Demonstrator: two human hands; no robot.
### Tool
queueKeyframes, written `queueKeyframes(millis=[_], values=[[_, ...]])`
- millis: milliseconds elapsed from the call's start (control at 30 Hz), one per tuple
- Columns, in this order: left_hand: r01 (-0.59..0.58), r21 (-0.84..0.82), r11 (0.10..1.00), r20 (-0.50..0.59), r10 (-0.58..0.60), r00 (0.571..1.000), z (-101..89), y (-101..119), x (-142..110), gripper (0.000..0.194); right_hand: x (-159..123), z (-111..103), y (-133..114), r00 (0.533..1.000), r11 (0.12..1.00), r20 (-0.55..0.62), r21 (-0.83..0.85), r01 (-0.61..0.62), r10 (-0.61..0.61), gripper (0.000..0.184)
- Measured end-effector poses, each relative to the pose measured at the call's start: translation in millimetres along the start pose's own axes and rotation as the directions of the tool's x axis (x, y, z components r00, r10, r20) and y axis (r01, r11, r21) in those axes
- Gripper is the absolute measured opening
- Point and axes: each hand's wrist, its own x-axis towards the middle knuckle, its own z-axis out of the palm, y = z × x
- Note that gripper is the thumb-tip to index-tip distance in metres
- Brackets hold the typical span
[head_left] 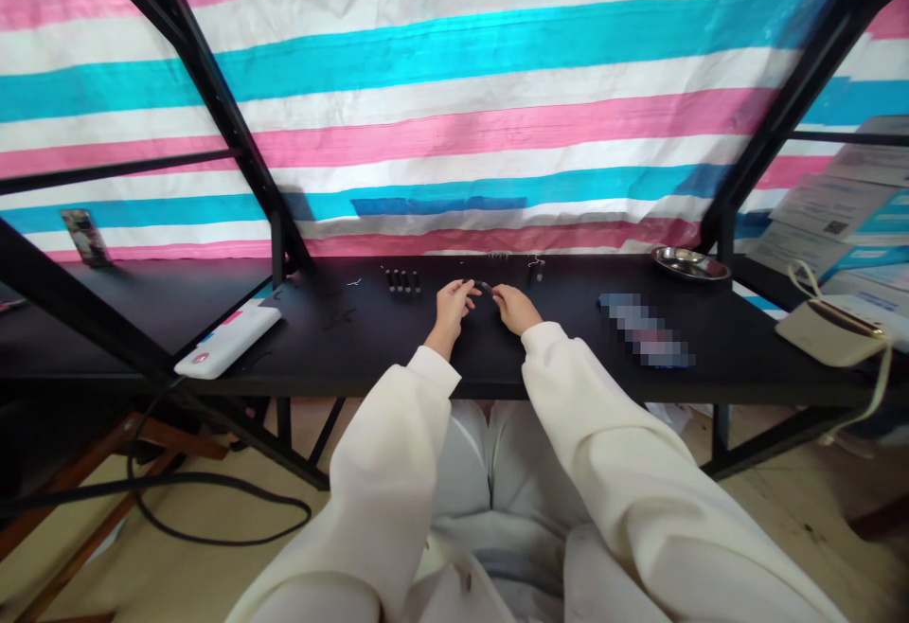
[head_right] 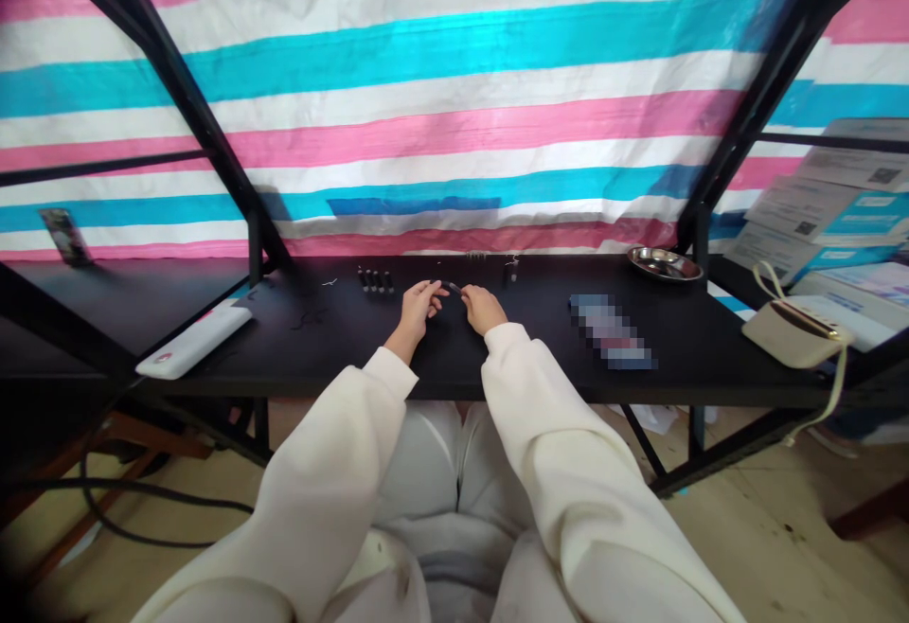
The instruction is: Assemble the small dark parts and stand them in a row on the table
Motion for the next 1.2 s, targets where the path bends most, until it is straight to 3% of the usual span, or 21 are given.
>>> queueKeyframes(millis=[500,900,1200], values=[[0.024,-0.004,1.000,0.027,-0.024,0.999,-0.1,3.0,-1.1,0.030,0.0,-0.1,-0.5,1.000,1.000,0.004,0.015,-0.025,0.025,0.018],[-0.041,0.058,0.997,0.047,0.038,0.998,-0.1,3.0,-3.6,0.037,-0.2,1.7,2.9,1.000,1.000,-0.017,-0.026,-0.009,0.009,0.018],[-0.103,0.112,0.988,0.043,0.098,0.994,0.2,-2.6,-0.6,0.026,0.5,0.2,-0.5,0.998,0.999,-0.044,0.041,0.037,-0.035,0.018]])
